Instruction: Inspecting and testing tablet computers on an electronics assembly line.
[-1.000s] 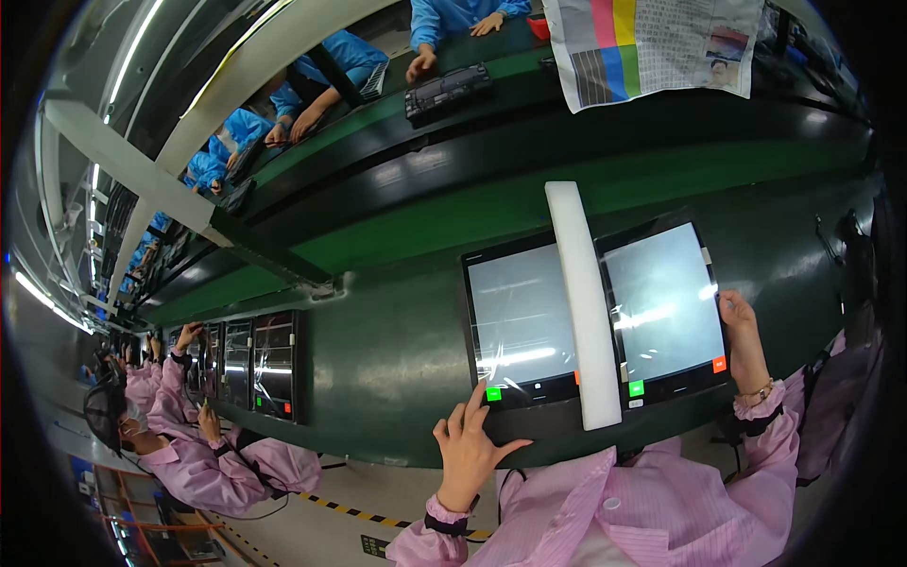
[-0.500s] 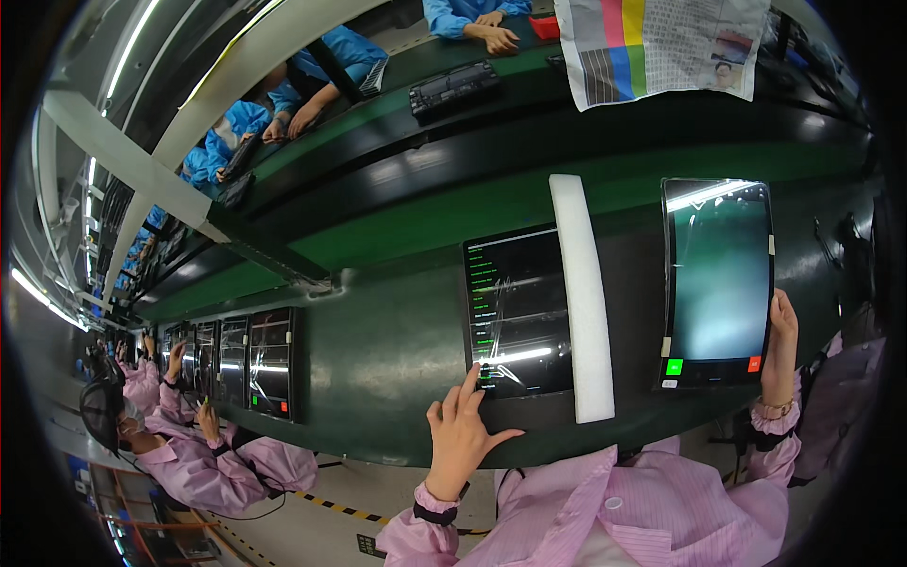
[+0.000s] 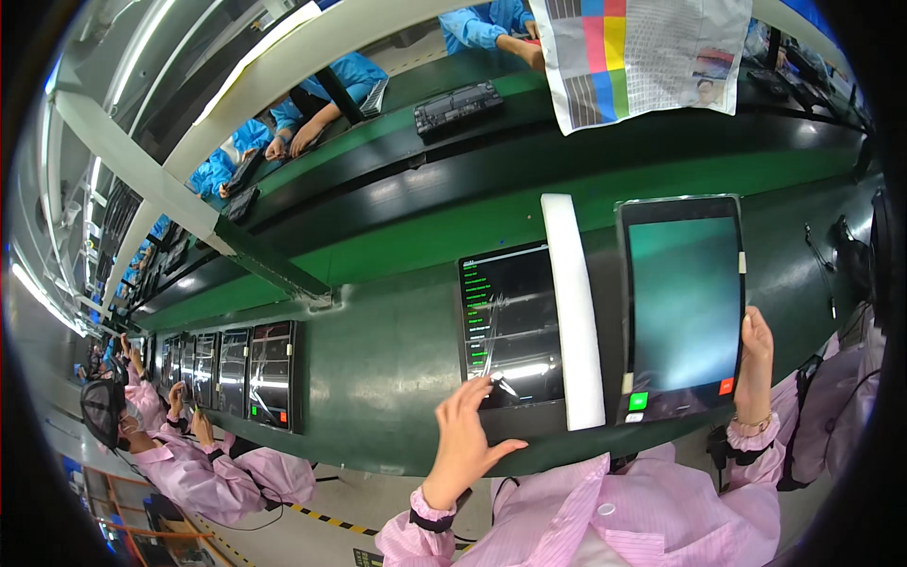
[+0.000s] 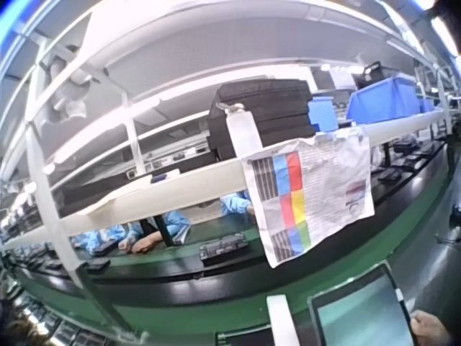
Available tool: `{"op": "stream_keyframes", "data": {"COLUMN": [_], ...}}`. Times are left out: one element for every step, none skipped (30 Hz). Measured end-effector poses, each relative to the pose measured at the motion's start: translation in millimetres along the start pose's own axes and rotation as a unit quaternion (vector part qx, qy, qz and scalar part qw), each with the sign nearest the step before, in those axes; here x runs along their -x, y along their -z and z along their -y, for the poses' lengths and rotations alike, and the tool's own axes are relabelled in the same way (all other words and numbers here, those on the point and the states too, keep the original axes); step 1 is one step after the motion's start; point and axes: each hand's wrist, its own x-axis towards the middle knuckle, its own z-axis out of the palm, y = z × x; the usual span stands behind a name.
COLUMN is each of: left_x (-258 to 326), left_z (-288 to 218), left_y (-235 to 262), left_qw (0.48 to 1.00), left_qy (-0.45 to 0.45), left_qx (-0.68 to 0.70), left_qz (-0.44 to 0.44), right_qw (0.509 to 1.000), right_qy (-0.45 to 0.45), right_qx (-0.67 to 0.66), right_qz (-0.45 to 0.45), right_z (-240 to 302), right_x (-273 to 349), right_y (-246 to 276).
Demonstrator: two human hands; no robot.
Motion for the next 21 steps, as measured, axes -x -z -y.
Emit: {"op": "stream_keyframes", "data": {"left_x": [-2.1, -9.6, -15.2, -19.7, -21.0, -16.0, -22.0, -22.3, -21.5, -23.2, -24.3, -21.1, -21.9, -24.4, -21.0, -15.6, -10.1, -8.7, -10.4, -10.8, -11.7], "left_z": [-3.0, -15.8, -28.7, -37.9, -44.9, -50.3, -58.4, -58.7, -57.7, -56.6, -53.8, -47.4, -45.3, -47.7, -54.4, -49.3, -55.8, -56.4, -55.5, -51.8, -52.4], "left_y": [-5.2, -7.7, -14.1, -22.5, -30.6, -34.8, -41.0, -45.3, -49.1, -47.2, -45.6, -52.4, -54.1, -51.4, -43.1, -48.3, -44.6, -44.2, -45.6, -47.1, -47.6], "left_qw": [0.993, 0.958, 0.895, 0.822, 0.731, 0.684, 0.731, 0.698, 0.663, 0.641, 0.619, 0.624, 0.628, 0.636, 0.643, 0.591, 0.621, 0.630, 0.640, 0.651, 0.654], "left_qy": [-0.006, -0.010, -0.018, 0.027, 0.070, 0.132, 0.127, 0.179, 0.230, 0.222, 0.214, 0.208, 0.206, 0.183, 0.164, 0.192, 0.251, 0.259, 0.267, 0.264, 0.257], "left_qx": [0.114, 0.282, 0.441, 0.559, 0.663, 0.704, 0.667, 0.691, 0.712, 0.735, 0.756, 0.753, 0.750, 0.750, 0.747, 0.783, 0.738, 0.727, 0.715, 0.708, 0.708], "left_qz": [0.000, 0.039, 0.068, 0.107, 0.147, 0.140, 0.068, 0.045, 0.027, 0.017, 0.011, -0.002, -0.018, -0.022, -0.039, -0.036, -0.085, -0.086, -0.087, -0.073, -0.066], "right_qw": [1.000, 1.000, 1.000, 0.999, 0.999, 0.997, 0.996, 0.995, 0.993, 0.995, 0.995, 0.993, 0.984, 0.984, 0.982, 0.984, 0.986, 0.986, 0.986, 0.985, 0.982], "right_qy": [0.002, 0.001, 0.002, 0.003, 0.006, 0.003, 0.007, 0.011, 0.016, 0.009, 0.003, 0.017, -0.022, -0.006, 0.005, 0.018, 0.036, 0.054, 0.066, 0.070, 0.071], "right_qx": [-0.007, -0.012, -0.018, -0.035, -0.052, -0.071, -0.083, -0.099, -0.116, -0.087, -0.059, 0.007, 0.020, 0.037, 0.052, 0.052, 0.014, -0.026, -0.027, -0.006, 0.016], "right_qz": [0.017, 0.012, 0.006, 0.007, 0.009, 0.016, 0.013, 0.021, 0.028, 0.056, 0.079, 0.121, 0.175, 0.173, 0.181, 0.170, 0.162, 0.158, 0.148, 0.160, 0.174], "right_z": [1.5, 2.2, 2.7, 3.5, 3.2, 2.1, -1.0, -14.3, -23.4, -18.7, -14.5, -15.9, -5.2, 9.9, 24.4, 36.1, 44.6, 51.8, 55.1, 56.2, 59.4], "right_x": [4.0, 8.8, 15.5, 22.5, 30.5, 38.6, 45.4, 51.7, 54.7, 54.3, 53.0, 48.0, 43.9, 39.2, 34.6, 29.1, 22.2, 17.7, 10.7, 2.6, -4.5], "right_y": [-6.7, -17.0, -29.1, -39.1, -48.8, -61.8, -69.8, -67.2, -62.8, -65.0, -64.4, -55.1, -49.2, -54.2, -67.4, -77.3, -86.5, -90.3, -87.1, -83.8, -82.5]}}
